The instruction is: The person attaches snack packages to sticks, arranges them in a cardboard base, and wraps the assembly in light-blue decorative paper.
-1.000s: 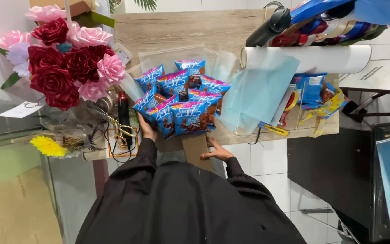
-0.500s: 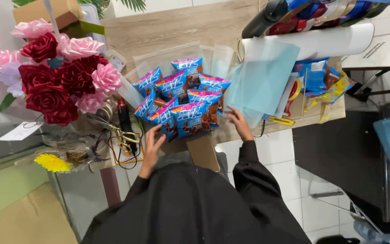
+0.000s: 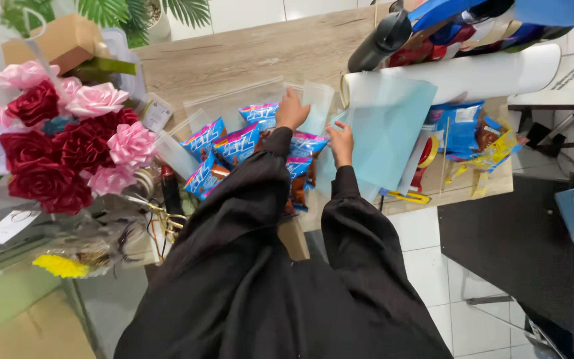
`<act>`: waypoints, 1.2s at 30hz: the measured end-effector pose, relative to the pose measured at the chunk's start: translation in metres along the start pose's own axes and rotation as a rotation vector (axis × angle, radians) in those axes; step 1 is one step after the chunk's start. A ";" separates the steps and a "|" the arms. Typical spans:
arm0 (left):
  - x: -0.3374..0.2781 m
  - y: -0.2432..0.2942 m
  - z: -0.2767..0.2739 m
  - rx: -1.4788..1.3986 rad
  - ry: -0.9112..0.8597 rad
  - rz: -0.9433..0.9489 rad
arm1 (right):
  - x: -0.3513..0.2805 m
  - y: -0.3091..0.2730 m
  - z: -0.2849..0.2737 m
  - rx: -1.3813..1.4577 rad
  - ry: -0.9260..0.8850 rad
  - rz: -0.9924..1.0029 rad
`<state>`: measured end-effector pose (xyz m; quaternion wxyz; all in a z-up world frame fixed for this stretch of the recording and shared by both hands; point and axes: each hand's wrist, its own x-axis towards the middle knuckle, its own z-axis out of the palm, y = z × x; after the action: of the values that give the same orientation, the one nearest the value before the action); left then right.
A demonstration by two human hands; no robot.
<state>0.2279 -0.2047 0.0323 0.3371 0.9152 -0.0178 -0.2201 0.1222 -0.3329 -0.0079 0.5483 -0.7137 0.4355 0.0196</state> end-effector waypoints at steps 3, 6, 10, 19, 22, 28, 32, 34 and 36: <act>0.027 -0.008 0.020 -0.015 -0.119 -0.120 | 0.023 -0.004 0.010 -0.215 -0.170 0.011; 0.046 -0.011 0.030 -0.198 -0.149 -0.199 | 0.038 -0.010 0.013 -0.296 -0.268 0.045; 0.054 -0.006 0.042 -0.360 -0.111 -0.243 | 0.047 -0.008 0.014 -0.162 -0.329 0.031; 0.087 0.014 0.067 -0.482 -0.012 -0.252 | 0.042 -0.016 0.021 -0.274 -0.413 -0.026; 0.098 0.014 0.080 -0.598 0.168 -0.059 | 0.031 -0.021 0.019 -0.374 -0.421 -0.022; 0.109 0.020 0.050 -0.627 0.185 -0.188 | 0.040 -0.018 0.017 -0.401 -0.411 -0.053; 0.080 0.007 0.043 -0.488 0.391 0.024 | 0.041 -0.008 0.010 -0.436 -0.330 -0.058; 0.060 -0.002 0.037 -0.484 0.343 0.048 | 0.034 -0.011 0.014 -0.509 -0.231 -0.092; 0.033 -0.015 0.034 -0.482 0.295 0.072 | 0.034 -0.015 0.022 -0.583 -0.130 -0.128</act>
<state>0.2419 -0.2194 -0.0130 0.5516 0.8296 0.0519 -0.0703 0.1625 -0.3353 -0.0220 0.3472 -0.8641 0.3298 0.1549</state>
